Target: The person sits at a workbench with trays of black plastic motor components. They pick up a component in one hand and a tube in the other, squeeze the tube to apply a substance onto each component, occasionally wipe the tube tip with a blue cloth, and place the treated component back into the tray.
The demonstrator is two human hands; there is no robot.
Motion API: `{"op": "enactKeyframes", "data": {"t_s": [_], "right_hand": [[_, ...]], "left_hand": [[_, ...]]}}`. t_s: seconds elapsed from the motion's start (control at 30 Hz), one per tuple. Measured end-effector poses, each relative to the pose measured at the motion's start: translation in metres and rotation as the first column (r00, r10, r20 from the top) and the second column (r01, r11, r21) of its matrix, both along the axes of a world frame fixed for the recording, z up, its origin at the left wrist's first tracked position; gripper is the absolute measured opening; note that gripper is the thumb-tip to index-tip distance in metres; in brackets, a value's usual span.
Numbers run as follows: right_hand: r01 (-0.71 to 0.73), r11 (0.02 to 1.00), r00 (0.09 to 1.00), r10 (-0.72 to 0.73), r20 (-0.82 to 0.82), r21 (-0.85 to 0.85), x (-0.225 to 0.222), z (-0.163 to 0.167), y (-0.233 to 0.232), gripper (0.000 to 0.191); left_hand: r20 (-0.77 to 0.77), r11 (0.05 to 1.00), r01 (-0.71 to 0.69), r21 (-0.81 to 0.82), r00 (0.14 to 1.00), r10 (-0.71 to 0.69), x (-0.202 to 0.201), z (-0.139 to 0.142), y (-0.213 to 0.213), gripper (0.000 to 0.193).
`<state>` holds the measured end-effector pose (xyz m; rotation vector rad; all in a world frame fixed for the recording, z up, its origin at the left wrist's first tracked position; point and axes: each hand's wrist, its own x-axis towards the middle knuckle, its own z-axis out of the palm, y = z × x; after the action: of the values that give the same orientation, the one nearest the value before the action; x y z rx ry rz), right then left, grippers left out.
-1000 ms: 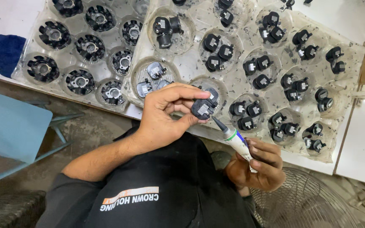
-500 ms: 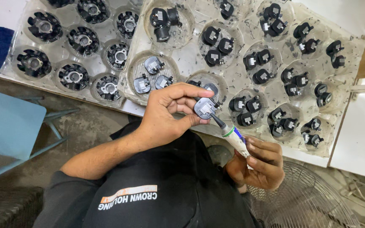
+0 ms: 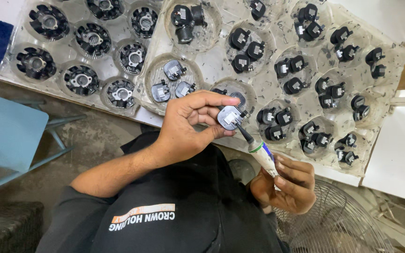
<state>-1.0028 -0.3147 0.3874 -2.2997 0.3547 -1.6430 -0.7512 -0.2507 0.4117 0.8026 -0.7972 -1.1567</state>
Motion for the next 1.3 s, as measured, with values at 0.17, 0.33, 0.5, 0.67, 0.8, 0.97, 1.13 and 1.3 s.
{"op": "enactKeyframes", "data": {"t_s": [0.17, 0.33, 0.5, 0.67, 0.8, 0.97, 1.13, 1.3], "right_hand": [[-0.020, 0.996, 1.000, 0.022, 0.021, -0.085, -0.001, 0.000, -0.005, 0.039], [0.063, 0.998, 0.996, -0.064, 0.064, 0.023, 0.017, 0.003, 0.006, 0.034], [0.234, 0.972, 0.867, -0.221, 0.447, 0.028, 0.049, -0.002, 0.013, 0.029], [0.253, 0.964, 0.895, -0.266, 0.358, 0.084, 0.050, 0.004, 0.017, 0.031], [0.193, 0.981, 0.925, -0.189, 0.330, 0.019, 0.047, 0.001, 0.010, 0.029], [0.162, 0.987, 0.941, -0.154, 0.302, -0.002, 0.039, -0.005, 0.006, 0.029], [0.071, 0.997, 0.980, -0.072, 0.187, 0.016, 0.028, -0.002, 0.009, 0.033], [0.121, 0.993, 0.975, -0.121, 0.187, 0.011, 0.027, -0.002, 0.008, 0.032]], "left_hand": [[-0.077, 0.999, 0.023, 0.036, 0.997, -0.020, -0.003, -0.006, 0.000, 0.045], [-0.161, 0.997, 0.065, 0.046, 0.985, -0.057, -0.006, -0.011, 0.003, 0.044], [-0.081, 0.994, 0.046, -0.096, 0.995, -0.054, -0.010, -0.014, 0.008, 0.043], [-0.304, 0.972, 0.228, -0.065, 0.923, -0.237, -0.013, -0.021, 0.010, 0.046], [-0.361, 0.962, 0.266, -0.053, 0.893, -0.267, -0.016, -0.027, 0.010, 0.047], [-0.405, 0.961, 0.272, -0.058, 0.873, -0.271, -0.014, -0.032, 0.009, 0.047], [-0.443, 0.947, 0.322, -0.011, 0.847, -0.293, -0.013, -0.032, 0.011, 0.047], [-0.460, 0.944, 0.329, -0.015, 0.836, -0.299, -0.014, -0.035, 0.013, 0.046]]}}
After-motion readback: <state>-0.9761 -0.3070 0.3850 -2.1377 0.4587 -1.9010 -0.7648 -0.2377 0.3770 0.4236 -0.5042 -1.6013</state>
